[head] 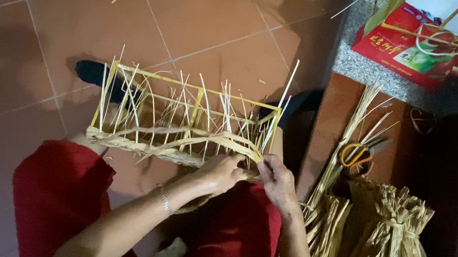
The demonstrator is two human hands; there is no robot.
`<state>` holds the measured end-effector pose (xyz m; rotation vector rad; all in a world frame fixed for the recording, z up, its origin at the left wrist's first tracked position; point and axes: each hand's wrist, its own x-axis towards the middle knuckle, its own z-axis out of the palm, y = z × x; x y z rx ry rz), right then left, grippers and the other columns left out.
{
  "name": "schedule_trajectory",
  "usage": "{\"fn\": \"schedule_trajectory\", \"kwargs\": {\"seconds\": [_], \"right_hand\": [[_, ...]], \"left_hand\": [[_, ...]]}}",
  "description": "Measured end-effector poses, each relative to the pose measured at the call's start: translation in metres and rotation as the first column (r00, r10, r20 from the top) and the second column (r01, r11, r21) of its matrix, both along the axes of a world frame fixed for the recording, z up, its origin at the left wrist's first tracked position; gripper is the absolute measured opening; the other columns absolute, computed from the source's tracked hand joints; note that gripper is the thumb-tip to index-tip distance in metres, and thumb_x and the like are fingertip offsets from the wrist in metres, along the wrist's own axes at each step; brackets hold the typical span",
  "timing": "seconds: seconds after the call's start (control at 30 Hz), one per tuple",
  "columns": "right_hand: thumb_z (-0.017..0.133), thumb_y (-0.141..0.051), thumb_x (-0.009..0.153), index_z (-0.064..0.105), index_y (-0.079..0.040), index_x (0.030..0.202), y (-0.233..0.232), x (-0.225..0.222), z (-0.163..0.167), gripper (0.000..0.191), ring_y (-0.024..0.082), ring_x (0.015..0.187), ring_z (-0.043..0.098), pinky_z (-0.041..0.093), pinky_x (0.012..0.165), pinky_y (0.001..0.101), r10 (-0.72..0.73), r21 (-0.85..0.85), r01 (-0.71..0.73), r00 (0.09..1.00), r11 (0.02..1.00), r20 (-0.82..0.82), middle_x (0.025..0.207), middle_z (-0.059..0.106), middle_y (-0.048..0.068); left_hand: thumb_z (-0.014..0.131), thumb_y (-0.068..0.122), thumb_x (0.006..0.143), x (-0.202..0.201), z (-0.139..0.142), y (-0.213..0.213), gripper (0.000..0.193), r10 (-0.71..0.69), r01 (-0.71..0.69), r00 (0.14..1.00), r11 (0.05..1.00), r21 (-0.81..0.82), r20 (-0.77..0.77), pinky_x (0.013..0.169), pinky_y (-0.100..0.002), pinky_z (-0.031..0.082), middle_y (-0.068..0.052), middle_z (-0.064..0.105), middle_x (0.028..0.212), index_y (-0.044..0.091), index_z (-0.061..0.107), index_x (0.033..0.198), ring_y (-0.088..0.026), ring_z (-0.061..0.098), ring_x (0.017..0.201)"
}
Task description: The person sits on the floor weaving dried palm leaves around a rectangular bamboo frame, folding and threading the leaves between the frame spokes to build up the woven side of the basket. They briefly use scissors to trim a leaf, then continue weaving the strips around the frame.
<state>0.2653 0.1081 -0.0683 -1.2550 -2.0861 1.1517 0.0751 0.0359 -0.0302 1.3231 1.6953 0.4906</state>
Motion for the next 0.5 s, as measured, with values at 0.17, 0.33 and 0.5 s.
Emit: {"fn": "schedule_trajectory", "kwargs": {"seconds": [0.17,0.33,0.5], "right_hand": [[0.064,-0.013,0.099,0.064,-0.004,0.111,0.0,0.003,-0.001,0.014,0.011,0.08,0.066,0.056,0.075,0.0284,0.086,-0.013,-0.088,0.99,0.996,-0.114,0.089,0.074,0.007],[0.063,-0.013,0.101,0.061,-0.005,0.109,0.001,0.004,-0.005,0.012,0.009,0.083,0.067,0.057,0.076,0.0273,0.107,0.006,-0.108,0.974,0.994,-0.2,0.092,0.075,0.006],[0.069,-0.015,0.099,0.064,-0.006,0.11,0.003,0.001,-0.007,0.015,0.016,0.068,0.062,0.055,0.066,0.0321,0.031,-0.001,-0.031,1.0,1.0,-0.005,0.077,0.068,0.011]], "left_hand": [[0.077,0.01,0.082,0.007,-0.021,0.036,0.021,0.142,-0.206,0.969,0.914,0.348,0.202,0.075,-0.043,0.058,-0.015,0.073,0.095,0.001,0.072,0.101,-0.027,0.07,0.087],[0.074,0.006,0.085,0.005,-0.022,0.03,0.009,0.19,-0.312,0.941,0.808,0.5,0.281,0.078,-0.037,0.06,-0.011,0.076,0.091,0.004,0.073,0.094,-0.021,0.074,0.087],[0.066,0.012,0.093,0.013,-0.023,0.002,0.021,0.34,-0.573,0.669,0.802,0.168,0.661,0.079,-0.037,0.063,-0.012,0.068,0.103,0.002,0.059,0.109,-0.024,0.073,0.092]]}}
